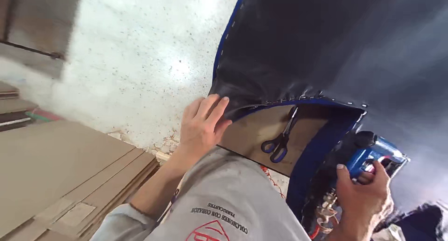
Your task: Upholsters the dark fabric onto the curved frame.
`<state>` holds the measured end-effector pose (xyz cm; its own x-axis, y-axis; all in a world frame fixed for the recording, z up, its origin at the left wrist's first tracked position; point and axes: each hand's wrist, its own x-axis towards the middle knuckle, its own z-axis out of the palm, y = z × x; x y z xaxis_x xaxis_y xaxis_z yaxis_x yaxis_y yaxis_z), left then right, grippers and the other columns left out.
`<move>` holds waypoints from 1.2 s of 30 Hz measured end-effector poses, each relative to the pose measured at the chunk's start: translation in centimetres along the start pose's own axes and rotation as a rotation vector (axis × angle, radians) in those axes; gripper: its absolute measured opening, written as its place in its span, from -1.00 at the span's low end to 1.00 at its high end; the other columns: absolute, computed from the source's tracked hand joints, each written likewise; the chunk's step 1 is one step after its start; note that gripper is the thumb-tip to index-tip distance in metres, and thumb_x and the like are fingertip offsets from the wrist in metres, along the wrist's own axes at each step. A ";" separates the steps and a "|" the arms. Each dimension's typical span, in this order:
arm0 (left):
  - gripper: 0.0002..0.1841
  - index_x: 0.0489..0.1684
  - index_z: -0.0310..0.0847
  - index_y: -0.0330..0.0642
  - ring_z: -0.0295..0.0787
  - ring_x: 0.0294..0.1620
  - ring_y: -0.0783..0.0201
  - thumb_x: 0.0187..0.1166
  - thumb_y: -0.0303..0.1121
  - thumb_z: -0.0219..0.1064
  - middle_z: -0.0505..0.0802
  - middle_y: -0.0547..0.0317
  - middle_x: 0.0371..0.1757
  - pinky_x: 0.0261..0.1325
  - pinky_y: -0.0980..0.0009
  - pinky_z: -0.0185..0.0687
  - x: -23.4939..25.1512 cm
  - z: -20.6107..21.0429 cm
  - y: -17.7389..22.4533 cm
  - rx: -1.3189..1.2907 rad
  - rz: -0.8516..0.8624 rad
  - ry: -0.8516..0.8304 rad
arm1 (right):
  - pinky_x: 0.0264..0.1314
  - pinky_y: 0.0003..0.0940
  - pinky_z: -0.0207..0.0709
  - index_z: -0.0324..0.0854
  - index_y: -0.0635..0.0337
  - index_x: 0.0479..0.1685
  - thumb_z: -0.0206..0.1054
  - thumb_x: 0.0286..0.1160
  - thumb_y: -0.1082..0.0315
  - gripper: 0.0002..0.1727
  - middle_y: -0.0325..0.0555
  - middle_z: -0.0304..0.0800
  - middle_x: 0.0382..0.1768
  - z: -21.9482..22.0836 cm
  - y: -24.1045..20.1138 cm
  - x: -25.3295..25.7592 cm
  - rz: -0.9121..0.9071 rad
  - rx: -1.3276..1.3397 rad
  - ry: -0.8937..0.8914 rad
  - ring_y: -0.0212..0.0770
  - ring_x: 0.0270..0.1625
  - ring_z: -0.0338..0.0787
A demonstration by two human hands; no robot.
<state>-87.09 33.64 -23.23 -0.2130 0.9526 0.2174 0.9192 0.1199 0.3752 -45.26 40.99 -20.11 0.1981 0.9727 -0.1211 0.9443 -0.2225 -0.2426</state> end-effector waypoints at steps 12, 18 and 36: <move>-0.78 -0.01 0.83 -0.17 0.75 -0.39 0.14 0.61 -0.32 0.28 0.84 0.07 -0.46 -0.21 0.23 0.64 -4.6 -0.6 -0.1 -0.505 0.405 0.238 | 0.35 -0.08 0.62 0.40 0.37 0.63 0.36 0.58 0.11 -0.29 0.40 0.62 0.39 -2.1 -7.7 -4.2 -0.240 0.030 0.154 0.12 0.39 0.68; -0.67 0.09 0.78 -0.26 0.71 -0.39 0.41 0.74 -0.23 0.16 0.85 0.14 -0.28 -0.31 0.39 0.69 -2.4 -1.6 -8.9 -0.667 -0.212 0.042 | 0.08 -0.30 0.78 0.62 0.42 0.36 0.37 0.58 0.17 -0.47 0.20 0.79 0.13 2.7 -19.5 -7.3 -0.649 0.246 -0.061 -0.16 0.10 0.84; -0.50 0.24 0.63 -0.15 0.85 -0.16 0.35 0.67 0.08 0.17 0.88 0.22 -0.12 -0.06 0.23 0.81 -2.6 -1.9 -4.9 -0.862 -0.565 -0.230 | 0.46 -0.01 0.56 0.71 0.15 0.35 0.42 0.36 0.24 -0.50 0.23 0.68 0.39 7.4 -21.4 -2.9 -0.985 0.280 0.121 0.15 0.48 0.63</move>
<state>-91.71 30.10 -23.94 -0.3859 0.8612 -0.3307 0.1400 0.4090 0.9017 -68.00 42.40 -21.71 -0.5907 0.7285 0.3468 0.6101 0.6846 -0.3989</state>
